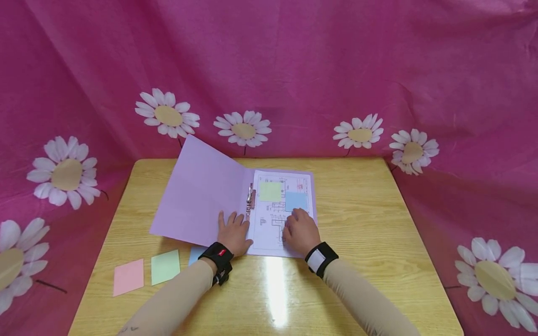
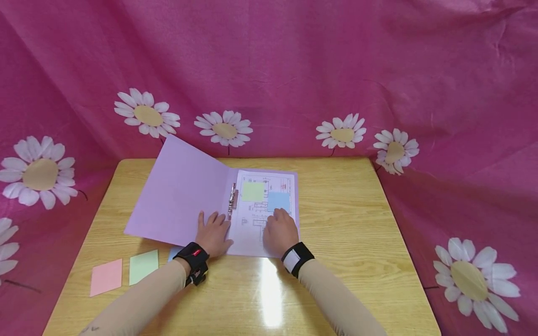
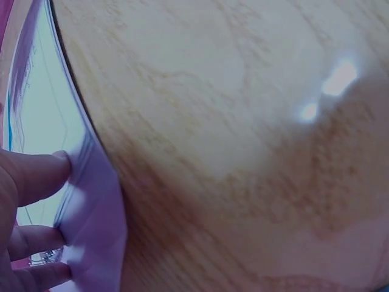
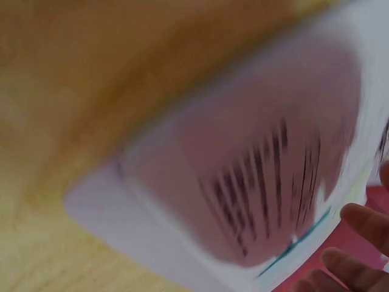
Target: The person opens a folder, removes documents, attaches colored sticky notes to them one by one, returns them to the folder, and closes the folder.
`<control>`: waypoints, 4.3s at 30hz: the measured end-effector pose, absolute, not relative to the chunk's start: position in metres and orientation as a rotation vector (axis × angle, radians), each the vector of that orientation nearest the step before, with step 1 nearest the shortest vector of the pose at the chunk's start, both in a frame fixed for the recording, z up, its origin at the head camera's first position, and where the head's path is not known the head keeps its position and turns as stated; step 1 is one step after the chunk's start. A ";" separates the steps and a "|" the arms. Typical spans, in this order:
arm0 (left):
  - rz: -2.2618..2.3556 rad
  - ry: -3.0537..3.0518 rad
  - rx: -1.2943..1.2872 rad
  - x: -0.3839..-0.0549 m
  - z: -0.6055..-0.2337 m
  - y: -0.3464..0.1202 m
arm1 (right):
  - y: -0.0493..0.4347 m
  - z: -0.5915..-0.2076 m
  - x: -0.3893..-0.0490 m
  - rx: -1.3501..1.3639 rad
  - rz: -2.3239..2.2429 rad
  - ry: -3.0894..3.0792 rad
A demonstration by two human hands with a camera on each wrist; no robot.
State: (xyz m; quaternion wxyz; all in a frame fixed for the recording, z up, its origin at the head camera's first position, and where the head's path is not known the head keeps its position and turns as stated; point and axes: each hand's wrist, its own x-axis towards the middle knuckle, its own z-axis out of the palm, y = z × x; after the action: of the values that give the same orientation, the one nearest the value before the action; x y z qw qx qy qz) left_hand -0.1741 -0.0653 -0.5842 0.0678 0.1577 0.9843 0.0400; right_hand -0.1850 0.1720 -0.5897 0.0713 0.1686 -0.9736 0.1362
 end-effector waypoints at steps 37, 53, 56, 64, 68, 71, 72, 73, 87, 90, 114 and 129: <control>0.566 2.665 0.263 -0.303 -0.553 -0.036 | 0.170 -0.594 -0.169 0.604 0.261 -3.031; 0.576 2.776 0.336 -0.296 -0.556 -0.037 | 0.164 -0.588 -0.169 0.605 0.233 -3.037; 0.606 2.830 0.370 -0.290 -0.551 -0.035 | 0.163 -0.586 -0.168 0.586 0.218 -3.024; 0.629 2.981 0.444 -0.249 -0.546 -0.039 | 0.159 -0.586 -0.166 0.582 0.180 -3.060; 0.630 3.030 0.511 -0.224 -0.543 -0.042 | 0.158 -0.584 -0.165 0.590 0.184 -3.032; 0.646 3.034 0.551 -0.209 -0.544 -0.044 | 0.158 -0.583 -0.165 0.592 0.184 -3.027; 0.649 3.031 0.563 -0.204 -0.546 -0.044 | 0.158 -0.583 -0.166 0.589 0.190 -3.032; 0.661 3.032 0.571 -0.201 -0.548 -0.045 | 0.158 -0.584 -0.166 0.585 0.191 -3.039; 0.767 3.008 0.512 -0.180 -0.558 -0.053 | 0.157 -0.589 -0.167 0.540 0.218 -3.069; 0.715 3.028 0.566 -0.175 -0.562 -0.054 | 0.157 -0.591 -0.167 0.545 0.214 -3.062; 0.534 3.123 0.655 -0.150 -0.580 -0.054 | 0.157 -0.587 -0.166 0.557 0.236 -3.058; 0.534 3.084 0.666 -0.146 -0.584 -0.055 | 0.155 -0.590 -0.167 0.516 0.236 -3.100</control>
State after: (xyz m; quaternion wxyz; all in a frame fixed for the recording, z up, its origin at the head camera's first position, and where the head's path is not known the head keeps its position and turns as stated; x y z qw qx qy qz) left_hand -0.1461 -0.0546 -0.5836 -0.0291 0.2080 0.9634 0.1668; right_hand -0.1666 0.1550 -0.5898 -0.0048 0.1636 -0.9837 0.0748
